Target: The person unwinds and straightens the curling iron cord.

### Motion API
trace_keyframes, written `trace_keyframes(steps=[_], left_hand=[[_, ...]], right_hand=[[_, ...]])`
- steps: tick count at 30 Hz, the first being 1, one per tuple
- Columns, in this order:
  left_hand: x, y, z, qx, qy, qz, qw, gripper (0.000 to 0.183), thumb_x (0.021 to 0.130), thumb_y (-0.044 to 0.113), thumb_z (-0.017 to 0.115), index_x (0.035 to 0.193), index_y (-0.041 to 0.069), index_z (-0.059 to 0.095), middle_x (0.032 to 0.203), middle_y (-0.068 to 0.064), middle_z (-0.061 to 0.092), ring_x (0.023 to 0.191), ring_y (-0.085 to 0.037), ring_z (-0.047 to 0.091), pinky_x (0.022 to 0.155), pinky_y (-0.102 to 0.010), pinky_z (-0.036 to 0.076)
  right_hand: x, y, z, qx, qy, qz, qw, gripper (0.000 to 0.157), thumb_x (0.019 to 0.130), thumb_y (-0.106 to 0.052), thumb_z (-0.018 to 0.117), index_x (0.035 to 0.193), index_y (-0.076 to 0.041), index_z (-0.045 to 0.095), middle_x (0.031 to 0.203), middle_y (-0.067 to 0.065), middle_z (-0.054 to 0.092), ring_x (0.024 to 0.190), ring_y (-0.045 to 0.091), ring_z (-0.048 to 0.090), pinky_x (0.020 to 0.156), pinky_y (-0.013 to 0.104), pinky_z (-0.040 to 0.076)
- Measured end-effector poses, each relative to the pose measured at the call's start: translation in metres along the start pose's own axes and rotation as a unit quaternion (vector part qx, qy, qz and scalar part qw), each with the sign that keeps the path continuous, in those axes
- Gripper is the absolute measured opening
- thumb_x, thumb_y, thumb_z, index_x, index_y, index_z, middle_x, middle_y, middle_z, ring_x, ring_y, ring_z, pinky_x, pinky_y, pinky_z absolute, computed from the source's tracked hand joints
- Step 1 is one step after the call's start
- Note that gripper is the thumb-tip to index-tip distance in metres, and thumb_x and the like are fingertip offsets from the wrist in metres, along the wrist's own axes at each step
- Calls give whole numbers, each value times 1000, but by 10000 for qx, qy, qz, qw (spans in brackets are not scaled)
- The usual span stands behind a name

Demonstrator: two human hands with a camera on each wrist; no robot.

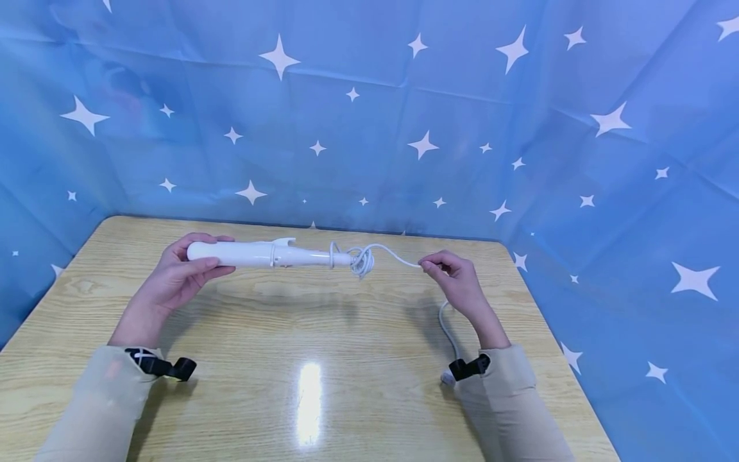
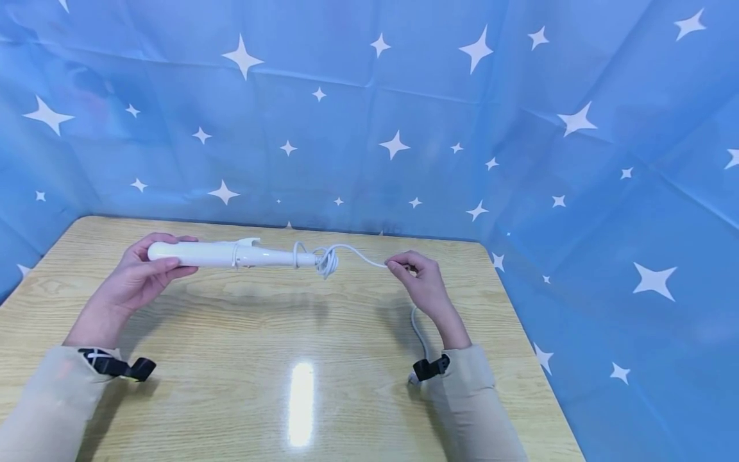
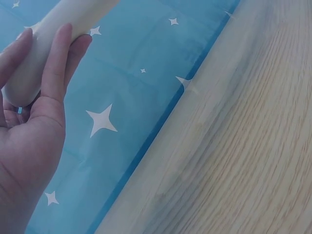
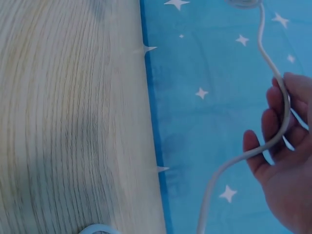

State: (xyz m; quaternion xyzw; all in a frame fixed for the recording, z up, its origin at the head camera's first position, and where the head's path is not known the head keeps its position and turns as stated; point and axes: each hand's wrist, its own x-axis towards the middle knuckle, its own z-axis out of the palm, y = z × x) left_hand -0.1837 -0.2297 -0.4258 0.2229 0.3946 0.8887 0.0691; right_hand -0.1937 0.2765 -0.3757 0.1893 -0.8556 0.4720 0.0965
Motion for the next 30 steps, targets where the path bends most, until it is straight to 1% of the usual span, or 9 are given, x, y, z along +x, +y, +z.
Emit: trace_keyframes(steps=[3, 6, 10, 14, 16, 19, 23, 26, 30], left_hand=[[1, 0, 1, -13, -1, 1, 10000, 44, 96, -26, 43, 116, 1, 72, 129, -19, 66, 121, -31, 58, 92, -46, 60], [1, -1, 2, -52, -45, 1, 10000, 45, 96, -26, 43, 116, 1, 72, 128, -19, 66, 121, -31, 58, 92, -47, 60], [1, -1, 3, -105, -123, 14, 9999, 45, 95, -27, 42, 116, 0, 71, 128, -20, 65, 121, -32, 59, 92, -47, 60], [1, -2, 2, -113, -197, 17, 9997, 45, 95, -27, 43, 116, 0, 71, 129, -21, 65, 121, -33, 59, 92, -48, 60], [1, -1, 2, -147, -263, -5, 9995, 45, 95, -28, 42, 117, -1, 71, 130, -20, 65, 122, -33, 59, 93, -48, 60], [1, -1, 1, -126, -331, -21, 9994, 46, 95, -28, 42, 117, 0, 71, 130, -20, 64, 123, -32, 58, 93, -48, 59], [0, -2, 1, -88, -362, -41, 9993, 45, 95, -27, 42, 117, 0, 71, 131, -19, 64, 123, -31, 57, 93, -48, 59], [-1, -2, 1, -72, -375, -76, 9992, 46, 95, -28, 41, 117, 0, 71, 131, -18, 63, 123, -31, 57, 94, -48, 59], [-2, -2, 2, 93, -342, -125, 9993, 48, 94, -28, 41, 116, 2, 71, 130, -18, 64, 123, -31, 57, 93, -48, 60]], right_hand=[[1, 4, 1, 112, -272, 202, 9994, 18, 104, -4, 59, 109, 5, 73, 96, 20, 70, 81, 11, 54, 69, 25, 45], [1, 1, 2, 27, -476, 270, 9985, 23, 107, -12, 56, 112, 2, 74, 100, 16, 71, 94, 17, 60, 82, 35, 49], [3, -1, 4, -138, -428, 91, 9989, 27, 108, -18, 55, 115, 0, 74, 111, 14, 72, 112, 28, 60, 96, 51, 49], [7, -6, 4, -163, -369, -78, 9992, 30, 109, -21, 54, 123, 0, 71, 119, 15, 70, 119, 32, 59, 101, 55, 49], [9, -9, 6, -194, -405, -120, 9989, 31, 109, -21, 54, 126, -1, 69, 121, 15, 70, 120, 32, 60, 102, 54, 50], [13, -16, 11, -168, -468, -162, 9986, 31, 109, -21, 55, 129, -1, 67, 124, 14, 69, 118, 30, 61, 95, 50, 54], [17, -28, 19, -105, -490, -265, 9984, 29, 107, -17, 57, 130, -2, 67, 125, 13, 69, 114, 26, 63, 86, 34, 58], [19, -34, 27, 91, -461, -479, 9977, 27, 106, -9, 58, 129, 1, 66, 123, 16, 69, 112, 28, 65, 90, 26, 58], [21, -41, 37, 370, -509, -741, 9953, 28, 104, -2, 58, 129, 6, 64, 124, 20, 68, 114, 32, 65, 99, 30, 56]])
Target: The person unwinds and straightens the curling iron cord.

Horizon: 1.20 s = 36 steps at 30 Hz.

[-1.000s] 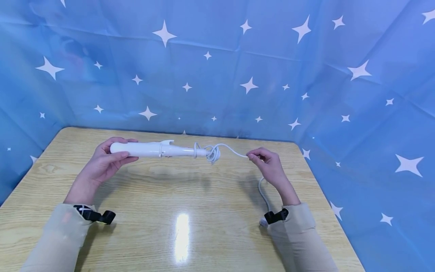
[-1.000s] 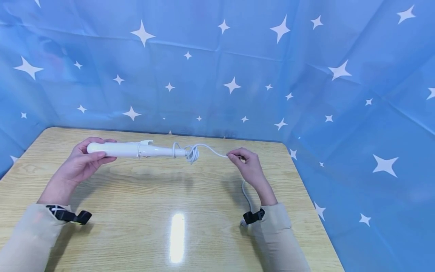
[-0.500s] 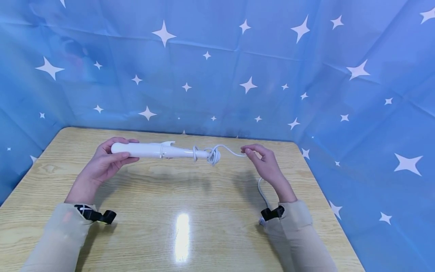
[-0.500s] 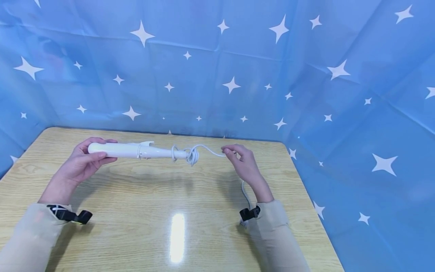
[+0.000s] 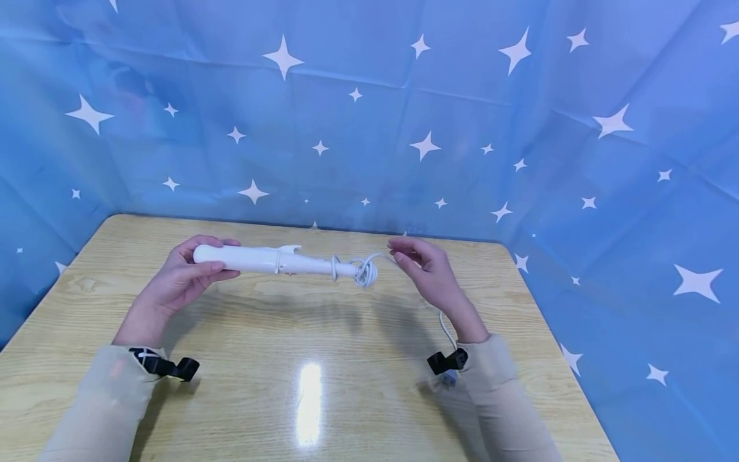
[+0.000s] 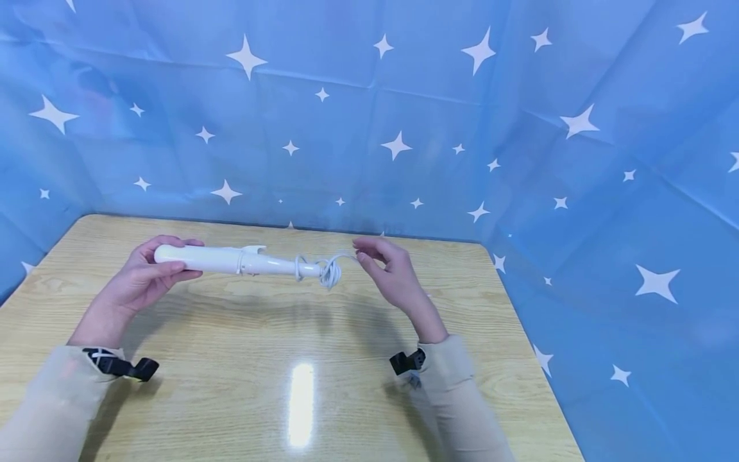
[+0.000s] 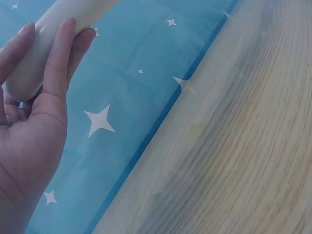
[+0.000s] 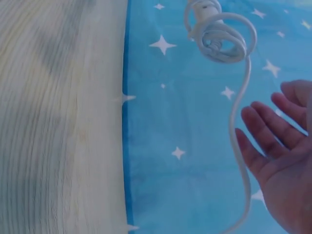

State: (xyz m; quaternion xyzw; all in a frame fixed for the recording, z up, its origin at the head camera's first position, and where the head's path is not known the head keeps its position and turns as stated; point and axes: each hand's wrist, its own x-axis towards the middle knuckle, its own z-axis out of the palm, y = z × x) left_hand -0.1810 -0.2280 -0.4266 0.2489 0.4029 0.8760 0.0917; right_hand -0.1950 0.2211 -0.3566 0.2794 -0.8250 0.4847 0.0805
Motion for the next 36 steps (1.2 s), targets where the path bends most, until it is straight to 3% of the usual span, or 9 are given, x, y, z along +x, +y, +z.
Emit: trace_keyframes(steps=[6, 11, 17, 26, 31, 36], left_hand=[[-1, -1, 0, 235, 13, -84, 9997, 48, 94, -27, 41, 115, 4, 72, 131, -17, 64, 123, -30, 57, 92, -47, 60], [0, -1, 0, 187, 54, -91, 9998, 49, 94, -28, 41, 114, 4, 72, 130, -17, 64, 122, -30, 58, 92, -47, 61], [0, -2, 0, 145, 83, -71, 9998, 48, 94, -28, 42, 114, 4, 72, 129, -17, 65, 122, -30, 58, 91, -47, 61], [1, -5, -2, 173, 25, -164, 9997, 48, 95, -26, 42, 115, 5, 72, 132, -16, 63, 124, -30, 56, 93, -47, 60], [2, -5, -1, 238, 113, -168, 9995, 48, 95, -26, 42, 114, 6, 73, 130, -15, 65, 122, -29, 58, 92, -46, 61], [2, -5, -1, 208, 92, -132, 9997, 48, 95, -26, 43, 114, 5, 73, 130, -16, 65, 122, -29, 58, 91, -46, 61]], right_hand=[[4, -1, 11, 135, -255, 124, 9995, 29, 105, -6, 58, 132, 5, 63, 125, 17, 68, 118, 30, 63, 104, 42, 54], [5, 0, 16, 106, -524, 404, 9977, 30, 106, -12, 58, 133, 0, 64, 128, 13, 67, 120, 28, 62, 105, 45, 53], [4, -1, 18, 116, -763, 552, 9955, 29, 107, -13, 58, 132, -3, 66, 127, 12, 69, 112, 25, 66, 93, 42, 59], [0, 3, 12, -129, -784, 581, 9951, 23, 104, -14, 62, 123, -6, 71, 115, 9, 72, 92, 29, 66, 75, 36, 57], [0, -2, 10, -253, -648, 764, 9946, 18, 102, -9, 65, 117, -4, 73, 104, 10, 72, 68, 20, 53, 58, 26, 46], [-3, -7, 8, -178, -516, 795, 9953, 14, 100, -2, 66, 111, 2, 74, 97, 13, 70, 61, 16, 41, 54, 23, 35]])
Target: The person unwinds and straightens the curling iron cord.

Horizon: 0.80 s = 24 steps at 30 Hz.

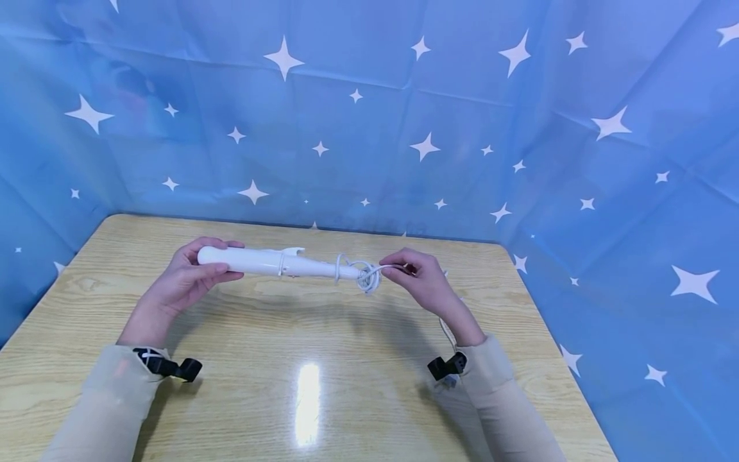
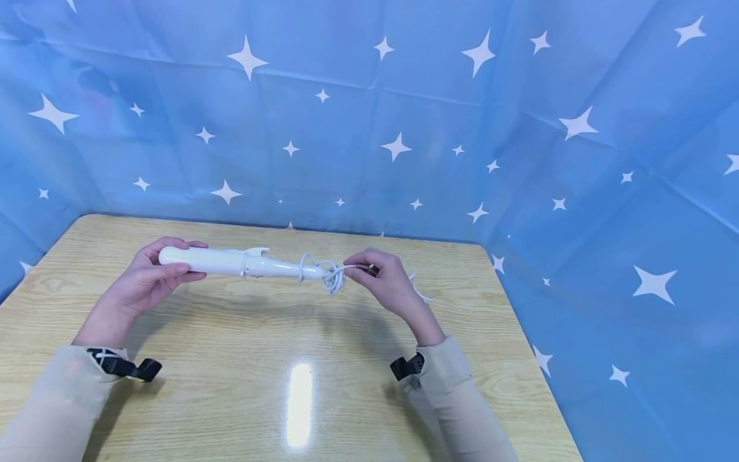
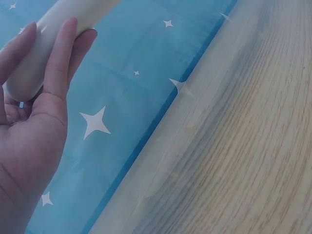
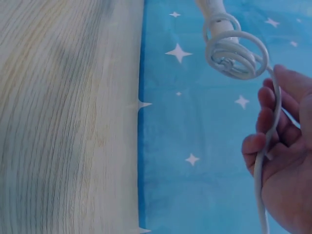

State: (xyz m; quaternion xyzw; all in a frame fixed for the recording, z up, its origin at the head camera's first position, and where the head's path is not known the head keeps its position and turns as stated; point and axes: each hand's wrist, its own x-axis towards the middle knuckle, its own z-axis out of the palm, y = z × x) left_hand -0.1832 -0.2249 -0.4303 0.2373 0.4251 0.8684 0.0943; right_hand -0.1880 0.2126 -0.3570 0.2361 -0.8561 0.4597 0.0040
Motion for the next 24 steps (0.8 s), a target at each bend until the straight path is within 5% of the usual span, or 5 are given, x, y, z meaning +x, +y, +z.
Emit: trace_keyframes(steps=[8, 14, 24], left_hand=[[1, 1, 3, -223, 170, 190, 9994, 48, 94, -28, 41, 114, 3, 72, 130, -18, 65, 122, -31, 59, 91, -47, 61], [1, 1, 5, -334, 230, 303, 9987, 47, 95, -28, 42, 115, 1, 72, 130, -19, 65, 122, -32, 58, 91, -47, 60], [4, 2, 7, -524, 176, 376, 9978, 46, 95, -28, 41, 116, 0, 72, 130, -19, 64, 122, -32, 57, 93, -47, 60]], right_hand=[[-8, -1, -4, -48, 387, -340, 9987, 13, 97, -7, 71, 108, -6, 78, 94, 5, 69, 66, 21, 46, 55, 25, 38], [-11, 0, -4, -58, 591, -560, 9967, 11, 95, 0, 71, 104, -1, 77, 88, 8, 67, 63, 20, 44, 53, 24, 35], [-16, 4, -8, -46, 574, -675, 9961, 6, 94, -4, 74, 98, -3, 79, 81, 3, 64, 62, 19, 43, 52, 23, 35]])
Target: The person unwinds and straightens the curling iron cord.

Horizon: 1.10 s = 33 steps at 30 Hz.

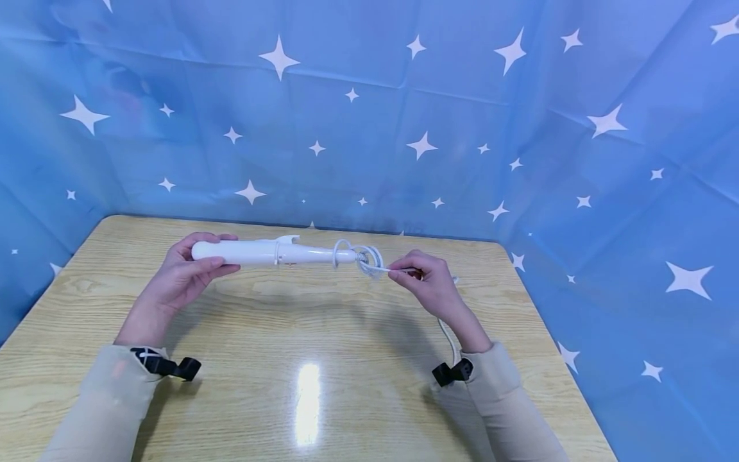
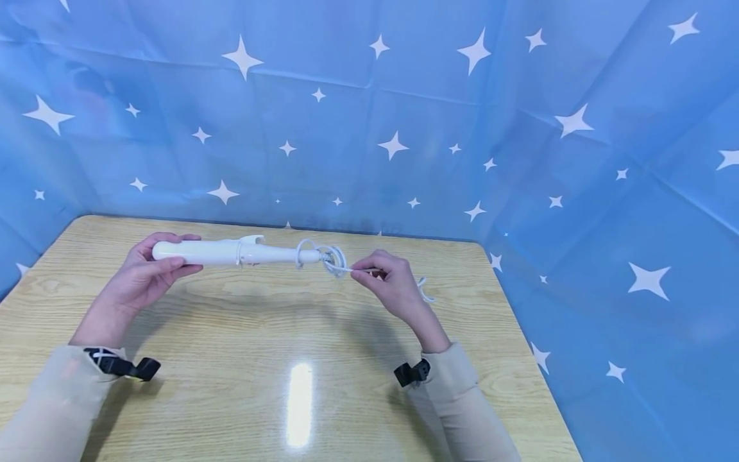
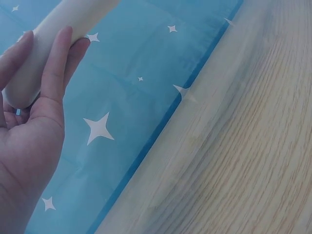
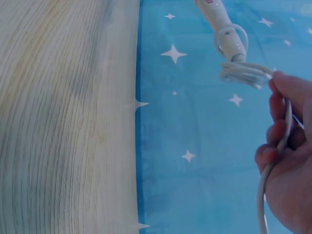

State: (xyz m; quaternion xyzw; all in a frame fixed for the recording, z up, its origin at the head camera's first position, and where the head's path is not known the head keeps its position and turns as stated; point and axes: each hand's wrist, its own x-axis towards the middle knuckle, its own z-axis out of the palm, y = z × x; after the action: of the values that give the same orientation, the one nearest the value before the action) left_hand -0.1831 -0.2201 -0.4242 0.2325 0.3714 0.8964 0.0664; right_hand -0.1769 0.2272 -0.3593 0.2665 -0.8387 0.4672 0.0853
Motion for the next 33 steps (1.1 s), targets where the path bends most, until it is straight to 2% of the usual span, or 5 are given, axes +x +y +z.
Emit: trace_keyframes(steps=[6, 13, 22, 28, 33], left_hand=[[1, -1, 2, 10, 93, 62, 9999, 44, 95, -27, 43, 115, 0, 72, 130, -20, 64, 122, -33, 57, 92, -47, 60], [1, -2, 3, -52, 147, 72, 9999, 44, 95, -28, 42, 114, 0, 72, 129, -20, 64, 122, -33, 56, 91, -48, 61], [0, 0, 2, -68, -9, 92, 9999, 44, 96, -27, 41, 115, -1, 71, 130, -20, 63, 123, -33, 56, 92, -49, 60], [0, 2, 2, 72, 37, 110, 9999, 44, 95, -27, 43, 113, 1, 72, 129, -19, 63, 122, -32, 56, 91, -48, 61], [1, 4, 1, 3, -173, 128, 9998, 44, 95, -27, 42, 115, 0, 71, 130, -20, 63, 123, -33, 56, 92, -48, 60]], right_hand=[[-3, -1, -4, 5, -166, 203, 9997, 7, 93, 2, 73, 98, 1, 78, 83, 5, 65, 63, 16, 45, 52, 22, 38], [-7, 3, -7, 29, -529, 147, 9985, 9, 90, 11, 71, 96, 8, 76, 84, 12, 67, 65, 16, 51, 54, 23, 44], [-15, 8, -11, 118, -694, 144, 9974, 8, 92, -2, 76, 97, -6, 80, 86, 2, 68, 66, 17, 53, 55, 24, 46], [-18, 7, -17, 68, -582, 45, 9983, 9, 93, -3, 75, 96, -10, 81, 86, 1, 69, 65, 17, 54, 54, 24, 46], [-19, 8, -22, 33, -536, -9, 9986, 11, 93, -1, 74, 97, -9, 81, 86, 0, 69, 64, 17, 52, 53, 24, 45]])
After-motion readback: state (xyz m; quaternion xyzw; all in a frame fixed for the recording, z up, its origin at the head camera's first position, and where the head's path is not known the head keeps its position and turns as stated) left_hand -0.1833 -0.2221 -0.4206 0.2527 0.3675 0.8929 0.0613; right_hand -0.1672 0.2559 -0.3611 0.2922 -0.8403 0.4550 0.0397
